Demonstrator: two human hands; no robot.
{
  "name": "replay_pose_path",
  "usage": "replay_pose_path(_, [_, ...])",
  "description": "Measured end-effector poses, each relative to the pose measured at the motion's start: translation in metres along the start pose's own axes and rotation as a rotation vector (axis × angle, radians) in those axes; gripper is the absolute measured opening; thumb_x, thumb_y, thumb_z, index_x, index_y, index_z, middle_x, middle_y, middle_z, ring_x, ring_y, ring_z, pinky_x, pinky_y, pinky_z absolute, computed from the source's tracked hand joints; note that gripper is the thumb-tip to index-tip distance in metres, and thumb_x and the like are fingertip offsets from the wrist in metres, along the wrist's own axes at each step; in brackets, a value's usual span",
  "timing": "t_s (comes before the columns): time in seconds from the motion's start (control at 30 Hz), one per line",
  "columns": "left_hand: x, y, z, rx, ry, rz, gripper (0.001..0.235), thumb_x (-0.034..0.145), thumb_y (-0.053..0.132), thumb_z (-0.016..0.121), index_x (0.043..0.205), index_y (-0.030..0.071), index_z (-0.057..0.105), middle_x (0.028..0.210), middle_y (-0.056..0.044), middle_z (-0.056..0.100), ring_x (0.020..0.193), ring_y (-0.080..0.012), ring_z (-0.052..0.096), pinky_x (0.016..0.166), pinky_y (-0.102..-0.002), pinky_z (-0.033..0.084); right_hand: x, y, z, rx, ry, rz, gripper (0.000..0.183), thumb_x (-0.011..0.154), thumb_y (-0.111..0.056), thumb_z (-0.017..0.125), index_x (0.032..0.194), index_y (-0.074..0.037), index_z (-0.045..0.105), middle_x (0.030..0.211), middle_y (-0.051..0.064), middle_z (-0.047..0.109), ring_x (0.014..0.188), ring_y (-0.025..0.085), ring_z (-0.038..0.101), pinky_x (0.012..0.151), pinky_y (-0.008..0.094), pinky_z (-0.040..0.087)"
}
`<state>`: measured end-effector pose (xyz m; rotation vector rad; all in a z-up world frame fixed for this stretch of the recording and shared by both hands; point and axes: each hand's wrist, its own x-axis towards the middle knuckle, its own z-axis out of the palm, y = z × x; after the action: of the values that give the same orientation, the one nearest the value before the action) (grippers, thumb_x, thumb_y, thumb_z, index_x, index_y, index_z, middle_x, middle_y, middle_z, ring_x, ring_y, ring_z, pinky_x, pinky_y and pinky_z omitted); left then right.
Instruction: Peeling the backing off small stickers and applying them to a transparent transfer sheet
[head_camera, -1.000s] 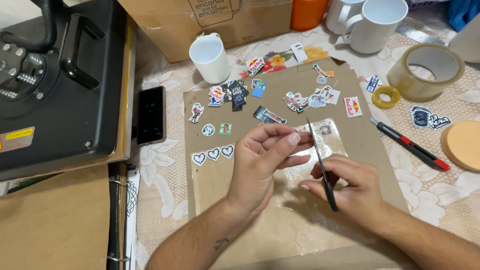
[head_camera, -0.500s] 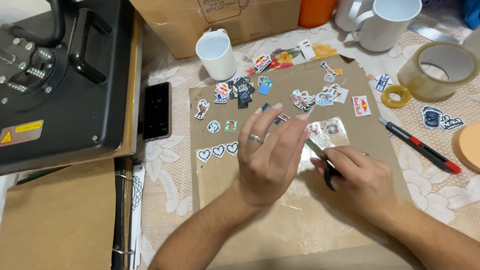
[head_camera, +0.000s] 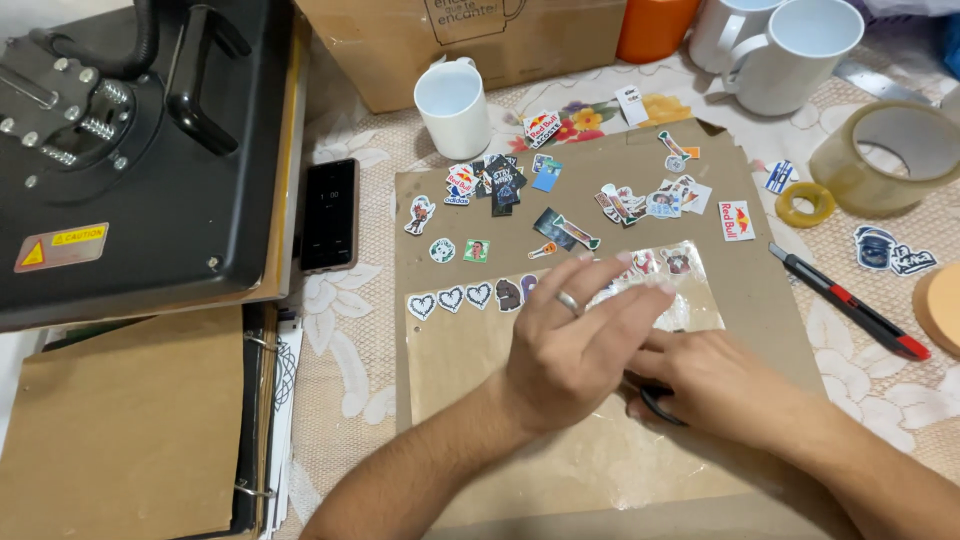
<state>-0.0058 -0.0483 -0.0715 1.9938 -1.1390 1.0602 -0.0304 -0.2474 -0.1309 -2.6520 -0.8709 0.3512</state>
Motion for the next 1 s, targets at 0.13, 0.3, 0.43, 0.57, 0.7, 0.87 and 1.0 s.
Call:
replay_pose_path(0.13, [-0.030,0.003,-0.018,-0.042,-0.079,-0.007,0.024,0.105,0.003,0.046,0.116,-0.003,0.066,0.108,-0.013,0.075,0.108,-0.0364,0.071,0.096,-0.049,0.054,-0.007,-0.022,-0.032,0.101,-0.244,-0.003,0.029,0.070,-0.017,0.078,0.092,-0.026,0.063,0.097,-0.005,0.064,0.082,0.024,0.068,0.067,0.043,0.048])
replay_pose_path(0.3, [-0.091,-0.031,-0.053,-0.015,-0.189,-0.257,0.033,0.089,0.002,0.069,0.119,-0.002,0.058,0.110,-0.017,0.071,0.105,-0.0317,0.066,0.103,-0.050,0.051,-0.007,-0.021,-0.025,0.108,-0.386,-0.132,0.040,0.085,-0.017,0.064,0.125,-0.021,0.066,0.138,-0.004,0.062,0.116,0.022,0.066,0.090,0.040,0.052])
replay_pose_path(0.43, [-0.118,-0.063,-0.075,-0.027,-0.047,-0.531,0.041,0.095,0.004,0.064,0.133,-0.002,0.048,0.121,-0.017,0.065,0.110,-0.0284,0.065,0.083,-0.031,0.066,0.038,-0.059,-0.061,0.019,-0.336,-0.107,0.028,0.097,-0.041,0.055,0.122,-0.037,0.068,0.116,-0.011,0.073,0.097,0.022,0.073,0.076,0.041,0.056])
replay_pose_path(0.57, [-0.119,-0.089,-0.079,-0.172,0.190,-0.898,0.054,0.095,-0.002,0.055,0.144,-0.008,0.034,0.122,-0.021,0.067,0.112,-0.0358,0.064,0.097,-0.045,0.050,0.136,-0.065,-0.048,-0.117,0.060,-0.090,0.013,0.086,-0.028,0.069,0.099,-0.025,0.070,0.089,-0.003,0.069,0.084,0.030,0.073,0.065,0.046,0.058])
replay_pose_path(0.7, [-0.123,-0.098,-0.086,-0.094,0.201,-0.881,0.056,0.094,-0.001,0.055,0.145,-0.006,0.034,0.119,-0.019,0.069,0.108,-0.0349,0.067,0.094,-0.043,0.051,0.229,-0.059,-0.025,0.056,0.141,0.002,0.033,0.079,-0.021,0.083,0.110,-0.013,0.073,0.109,0.012,0.068,0.097,0.035,0.071,0.079,0.044,0.058])
replay_pose_path(0.87, [-0.129,-0.095,-0.081,-0.089,0.187,-0.816,0.056,0.094,0.001,0.056,0.145,-0.004,0.035,0.120,-0.015,0.071,0.110,-0.0297,0.068,0.094,-0.038,0.052,0.270,-0.049,-0.009,0.017,0.067,0.108,0.040,0.070,-0.024,0.090,0.107,-0.015,0.076,0.103,0.012,0.068,0.097,0.036,0.071,0.079,0.047,0.058])
replay_pose_path(1.0, [-0.129,-0.096,-0.080,-0.100,0.174,-0.783,0.055,0.094,0.002,0.056,0.145,-0.004,0.036,0.121,-0.013,0.071,0.111,-0.0280,0.068,0.093,-0.037,0.053,0.288,-0.040,-0.002,-0.002,0.039,0.155,0.036,0.064,-0.028,0.093,0.095,-0.018,0.078,0.089,0.006,0.069,0.091,0.031,0.071,0.075,0.045,0.057])
